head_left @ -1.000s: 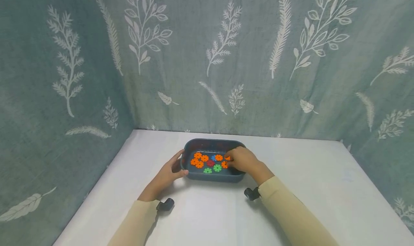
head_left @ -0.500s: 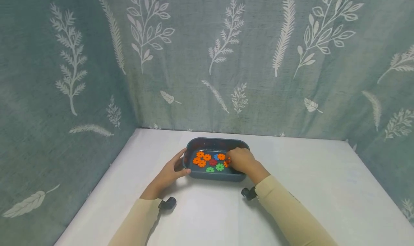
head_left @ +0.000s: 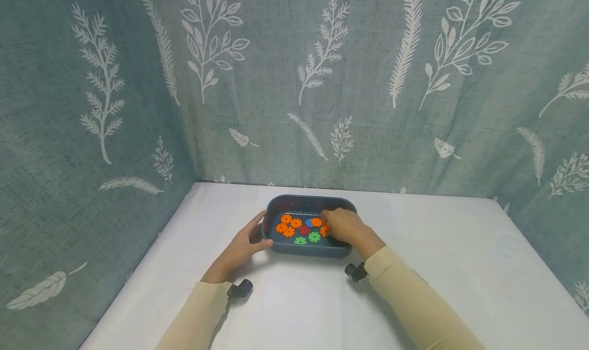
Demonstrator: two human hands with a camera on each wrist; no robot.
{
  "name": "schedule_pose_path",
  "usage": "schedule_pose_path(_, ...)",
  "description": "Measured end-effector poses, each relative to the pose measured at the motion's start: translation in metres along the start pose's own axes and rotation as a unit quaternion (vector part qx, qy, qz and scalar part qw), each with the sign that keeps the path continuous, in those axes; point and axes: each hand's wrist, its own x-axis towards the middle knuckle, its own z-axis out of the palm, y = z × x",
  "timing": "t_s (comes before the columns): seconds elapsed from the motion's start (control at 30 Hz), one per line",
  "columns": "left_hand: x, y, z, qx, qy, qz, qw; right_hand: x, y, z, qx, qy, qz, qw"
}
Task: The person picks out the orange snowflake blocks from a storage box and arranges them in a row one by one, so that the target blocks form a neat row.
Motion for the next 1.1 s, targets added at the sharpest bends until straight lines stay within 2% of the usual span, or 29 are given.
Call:
schedule_pose_path(0.2, 0.000, 0.001, 0.001, 0.004, -0.005, 0.003, 1.0000, -0.001, 0.003, -0.003, 0.043, -0.003, -0.002, 0.999)
schedule_pose_path(0.4, 0.000, 0.003, 0.000, 0.006, -0.005, 0.001, 1.0000, -0.003, 0.007, -0.010, 0.108, -0.014, -0.020, 0.994)
schedule_pose_path(0.57, 0.000, 0.002, -0.001, 0.008, -0.001, -0.003, 1.0000, -0.006, 0.013, -0.015, 0.147, 0.002, -0.026, 0.989)
schedule_pose_path(0.83, 0.002, -0.004, 0.000, 0.012, -0.002, -0.003, 0.9999, -0.020, 0.034, -0.024, 0.216, 0.036, -0.005, 0.976)
schedule_pose_path(1.1, 0.001, -0.001, -0.001, 0.018, -0.003, 0.004, 0.9998, -0.027, 0.045, -0.020, 0.258, 0.061, 0.003, 0.964)
